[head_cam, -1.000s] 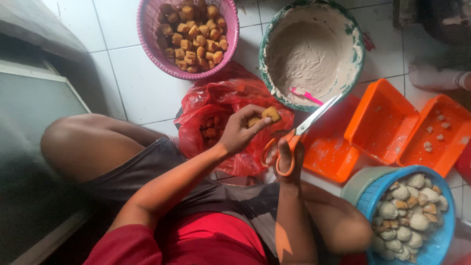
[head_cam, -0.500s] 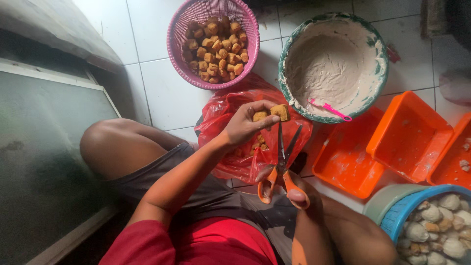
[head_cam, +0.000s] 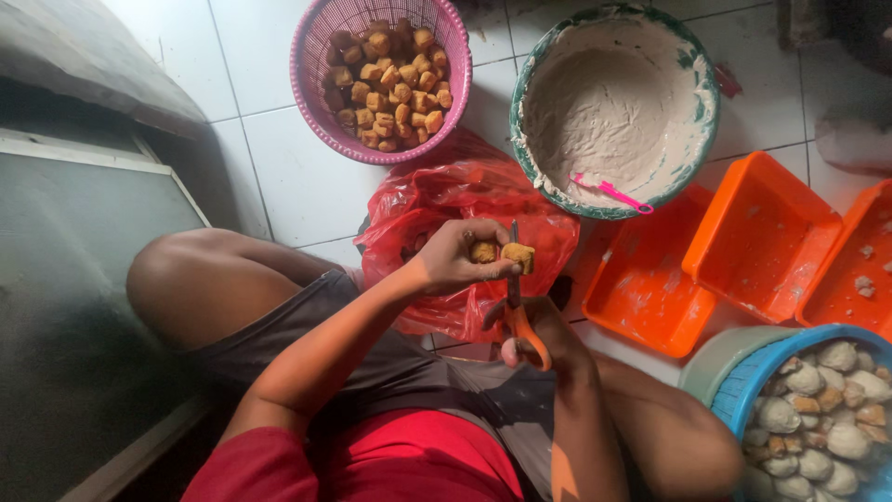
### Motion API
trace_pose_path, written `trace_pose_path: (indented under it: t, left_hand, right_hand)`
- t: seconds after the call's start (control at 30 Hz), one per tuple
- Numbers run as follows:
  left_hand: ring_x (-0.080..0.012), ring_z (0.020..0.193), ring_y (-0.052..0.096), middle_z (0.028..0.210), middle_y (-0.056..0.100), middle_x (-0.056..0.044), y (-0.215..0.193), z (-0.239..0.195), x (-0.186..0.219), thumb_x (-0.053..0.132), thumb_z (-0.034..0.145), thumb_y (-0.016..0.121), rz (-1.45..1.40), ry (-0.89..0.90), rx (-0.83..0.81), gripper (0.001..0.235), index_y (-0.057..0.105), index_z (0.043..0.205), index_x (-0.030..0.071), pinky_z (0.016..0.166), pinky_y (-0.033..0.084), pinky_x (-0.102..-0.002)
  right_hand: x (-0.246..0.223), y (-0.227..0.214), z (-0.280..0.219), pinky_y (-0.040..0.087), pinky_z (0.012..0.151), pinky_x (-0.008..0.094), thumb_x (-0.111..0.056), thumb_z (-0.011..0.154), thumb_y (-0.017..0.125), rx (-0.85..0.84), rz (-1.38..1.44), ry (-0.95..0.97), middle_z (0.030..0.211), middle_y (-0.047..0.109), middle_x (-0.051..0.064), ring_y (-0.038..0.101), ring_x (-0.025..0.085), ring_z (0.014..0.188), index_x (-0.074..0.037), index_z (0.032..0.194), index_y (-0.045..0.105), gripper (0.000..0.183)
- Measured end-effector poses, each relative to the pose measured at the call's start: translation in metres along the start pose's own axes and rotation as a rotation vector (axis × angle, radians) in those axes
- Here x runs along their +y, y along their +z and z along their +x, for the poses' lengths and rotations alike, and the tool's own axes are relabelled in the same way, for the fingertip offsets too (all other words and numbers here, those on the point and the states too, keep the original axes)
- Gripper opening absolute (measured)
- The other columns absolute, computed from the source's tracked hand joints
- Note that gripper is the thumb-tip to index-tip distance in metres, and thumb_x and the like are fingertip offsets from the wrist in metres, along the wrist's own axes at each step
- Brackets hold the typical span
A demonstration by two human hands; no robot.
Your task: The person sits on the floor and uses orange-handled scissors to cut small brown food items one at a time. The cut pieces fall into a red plastic bag below. A pink basket of uncut items and a bowl of batter are nearby.
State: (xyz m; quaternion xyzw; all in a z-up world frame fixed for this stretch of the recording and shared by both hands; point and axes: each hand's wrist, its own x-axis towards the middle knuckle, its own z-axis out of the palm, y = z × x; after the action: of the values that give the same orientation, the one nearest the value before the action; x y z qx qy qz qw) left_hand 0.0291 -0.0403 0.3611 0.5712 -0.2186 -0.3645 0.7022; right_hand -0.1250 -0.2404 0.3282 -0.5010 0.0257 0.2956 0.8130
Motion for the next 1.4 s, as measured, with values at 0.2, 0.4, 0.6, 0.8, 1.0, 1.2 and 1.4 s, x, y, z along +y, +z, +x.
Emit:
trace_pose_path:
  t: [0.2, 0.4, 0.6, 0.8, 1.0, 1.2, 1.4]
  left_hand:
    - [-0.0044, 0.101, 0.055, 0.108, 0.059, 0.003, 0.003, -0.007, -0.040, 0.014, 0.104, 0.066, -0.168, 0.058, 0.017, 0.020, 0.057, 0.120, 0.005, 0.089, 0.048, -0.023]
    - [-0.0073, 0.083, 0.048, 0.102, 0.055, 0.001, -0.021, 0.016, -0.075, 0.021, 0.107, 0.063, -0.416, -0.107, 0.340, 0.024, 0.058, 0.123, 0.004, 0.073, 0.042, -0.023]
    - [-0.0163, 0.098, 0.059, 0.119, 0.054, -0.007, -0.082, 0.064, -0.051, 0.003, 0.093, 0.055, -0.764, -0.180, 0.715, 0.048, 0.043, 0.138, 0.013, 0.089, 0.056, -0.029]
    - [-0.0120, 0.105, 0.065, 0.116, 0.068, 0.002, -0.038, 0.045, -0.024, 0.034, 0.104, 0.052, -0.434, -0.138, 0.356, 0.035, 0.060, 0.126, 0.008, 0.089, 0.049, -0.026]
    - [-0.0040, 0.093, 0.052, 0.100, 0.058, 0.007, -0.017, 0.036, -0.002, 0.039, 0.107, 0.056, -0.406, -0.171, 0.217, 0.034, 0.067, 0.124, 0.011, 0.085, 0.045, -0.026]
    - [-0.0027, 0.099, 0.055, 0.104, 0.061, 0.006, -0.002, 0.034, 0.008, 0.038, 0.106, 0.057, -0.389, -0.149, 0.182, 0.031, 0.064, 0.117, 0.010, 0.090, 0.047, -0.022]
    - [-0.0082, 0.097, 0.066, 0.104, 0.072, 0.000, 0.010, 0.028, 0.009, 0.023, 0.099, 0.070, -0.320, 0.014, 0.054, 0.021, 0.067, 0.110, 0.006, 0.093, 0.053, -0.028]
  right_hand:
    - [0.012, 0.006, 0.016, 0.054, 0.046, 0.029, -0.005, 0.080, 0.077, 0.239, 0.114, 0.063, 0.066, 0.070, 0.009, 0.065, 0.015, 0.052, 0.003, 0.112, 0.064, 0.036]
    - [0.040, 0.007, 0.024, 0.052, 0.050, 0.029, -0.013, 0.090, 0.077, 0.399, 0.112, -0.249, 0.069, 0.062, 0.006, 0.061, 0.015, 0.055, 0.007, 0.113, 0.062, 0.035]
    - [0.038, 0.002, 0.012, 0.050, 0.050, 0.028, -0.029, 0.089, 0.081, 0.346, 0.172, -0.184, 0.070, 0.058, 0.003, 0.059, 0.014, 0.057, 0.007, 0.113, 0.059, 0.048]
    - [0.009, 0.023, 0.011, 0.051, 0.056, 0.032, -0.055, 0.082, 0.083, 0.083, 0.160, -0.209, 0.073, 0.061, 0.007, 0.061, 0.017, 0.064, 0.008, 0.119, 0.058, 0.077]
    - [-0.019, 0.039, 0.001, 0.051, 0.070, 0.031, -0.072, 0.076, 0.081, -0.066, 0.179, -0.108, 0.086, 0.064, 0.007, 0.064, 0.018, 0.081, 0.003, 0.126, 0.056, 0.094]
    - [-0.033, 0.047, 0.000, 0.050, 0.074, 0.031, -0.071, 0.076, 0.081, -0.147, 0.156, -0.048, 0.088, 0.063, 0.006, 0.064, 0.018, 0.084, 0.003, 0.129, 0.054, 0.094]
    - [-0.036, 0.048, -0.006, 0.050, 0.077, 0.031, -0.072, 0.077, 0.079, -0.106, 0.105, -0.089, 0.089, 0.066, 0.007, 0.065, 0.019, 0.086, 0.004, 0.123, 0.057, 0.092]
